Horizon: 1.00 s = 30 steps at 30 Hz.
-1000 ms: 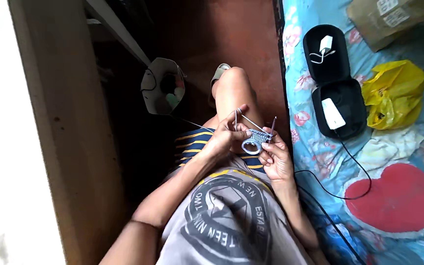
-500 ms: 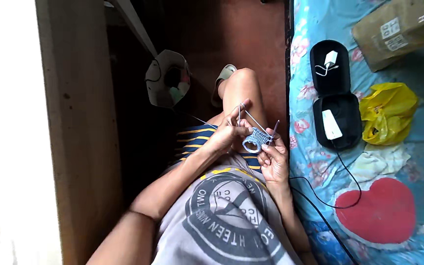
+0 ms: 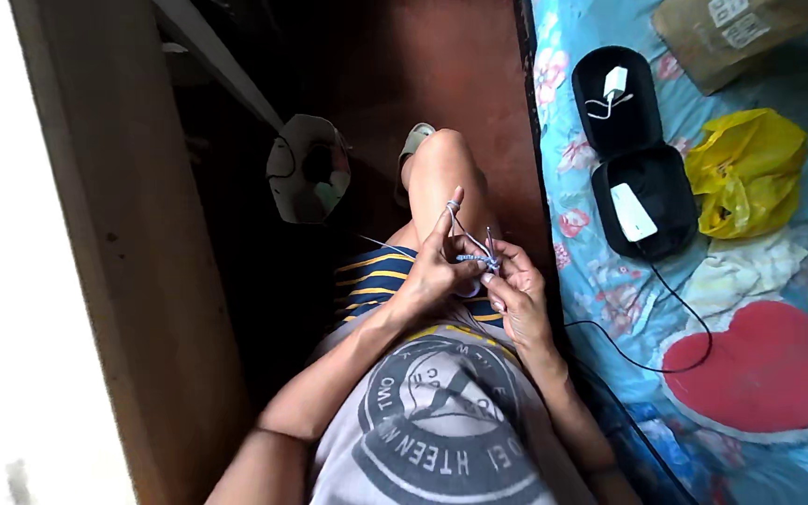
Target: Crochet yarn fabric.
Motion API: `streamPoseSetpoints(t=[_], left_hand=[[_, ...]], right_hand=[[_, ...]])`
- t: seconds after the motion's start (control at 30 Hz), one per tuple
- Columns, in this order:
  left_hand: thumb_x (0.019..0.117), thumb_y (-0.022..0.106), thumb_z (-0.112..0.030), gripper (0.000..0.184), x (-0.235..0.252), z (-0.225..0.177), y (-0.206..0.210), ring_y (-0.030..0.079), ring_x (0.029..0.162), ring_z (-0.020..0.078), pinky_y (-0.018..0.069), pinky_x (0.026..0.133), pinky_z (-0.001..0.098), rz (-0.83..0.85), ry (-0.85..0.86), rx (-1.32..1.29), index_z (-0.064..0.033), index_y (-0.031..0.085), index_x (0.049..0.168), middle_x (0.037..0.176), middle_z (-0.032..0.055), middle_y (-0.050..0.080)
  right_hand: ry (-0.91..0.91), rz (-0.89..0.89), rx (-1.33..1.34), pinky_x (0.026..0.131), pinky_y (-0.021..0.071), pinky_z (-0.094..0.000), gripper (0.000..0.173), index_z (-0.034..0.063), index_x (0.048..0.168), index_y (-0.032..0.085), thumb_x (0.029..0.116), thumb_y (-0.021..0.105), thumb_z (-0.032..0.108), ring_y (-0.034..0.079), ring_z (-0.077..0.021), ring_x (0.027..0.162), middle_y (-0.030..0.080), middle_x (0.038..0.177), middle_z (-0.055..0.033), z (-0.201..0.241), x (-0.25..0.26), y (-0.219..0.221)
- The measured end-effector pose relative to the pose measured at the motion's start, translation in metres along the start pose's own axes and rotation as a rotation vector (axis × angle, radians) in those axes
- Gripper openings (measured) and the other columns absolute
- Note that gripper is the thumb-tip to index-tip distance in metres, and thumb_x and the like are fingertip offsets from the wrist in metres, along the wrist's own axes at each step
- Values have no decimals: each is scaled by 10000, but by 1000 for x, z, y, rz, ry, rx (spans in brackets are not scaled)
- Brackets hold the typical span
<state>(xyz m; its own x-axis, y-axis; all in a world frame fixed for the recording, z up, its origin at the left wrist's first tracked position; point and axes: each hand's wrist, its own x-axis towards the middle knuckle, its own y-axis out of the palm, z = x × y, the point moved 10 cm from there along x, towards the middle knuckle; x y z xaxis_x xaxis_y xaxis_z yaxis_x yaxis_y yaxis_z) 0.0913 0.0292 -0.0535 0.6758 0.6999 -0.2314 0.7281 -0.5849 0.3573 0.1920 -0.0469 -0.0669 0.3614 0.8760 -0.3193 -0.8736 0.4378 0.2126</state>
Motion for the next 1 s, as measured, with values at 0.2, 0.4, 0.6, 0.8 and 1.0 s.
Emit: streamPoseSetpoints(t=[0.2,0.4,0.6,0.8,1.0], left_hand=[[1000,592,-74,348,-2,-22,-20,667,715,127,576,651,303,-51,152,714,-49,615,1346,917,66,713],[951,649,-213,313,2,-4,-51,566,593,56,492,559,264,102,34,775,-87,659,665,696,-26,613],[907,700,-443,240,1,-13,-36,678,1014,100,535,942,322,204,135,-240,-253,783,784,1020,-74,740],[852,720,-40,1102,11,-2,7,711,970,201,627,742,336,179,-22,-130,-360,5,1627,1282,83,635],[907,591,116,924,6,-5,3,654,640,95,584,660,250,-22,-24,-55,-243,160,1641,779,48,668]], right_hand=[[50,41,128,432,328,-131,468,66,1285,615,849,563,-94,409,32,481,717,915,-16,2,5,-5],[45,-16,209,422,322,-119,448,62,1260,627,861,526,-116,404,34,471,701,898,-12,6,9,-21],[62,-11,248,421,323,-115,401,50,1230,639,876,532,-105,394,38,465,673,840,-2,-2,8,-20],[6,-21,219,438,334,-126,355,53,1203,651,883,586,-87,407,22,485,672,849,-12,6,5,-17],[-38,-3,164,444,339,-127,387,56,1221,647,863,592,-81,413,23,492,663,822,11,14,3,-18]])
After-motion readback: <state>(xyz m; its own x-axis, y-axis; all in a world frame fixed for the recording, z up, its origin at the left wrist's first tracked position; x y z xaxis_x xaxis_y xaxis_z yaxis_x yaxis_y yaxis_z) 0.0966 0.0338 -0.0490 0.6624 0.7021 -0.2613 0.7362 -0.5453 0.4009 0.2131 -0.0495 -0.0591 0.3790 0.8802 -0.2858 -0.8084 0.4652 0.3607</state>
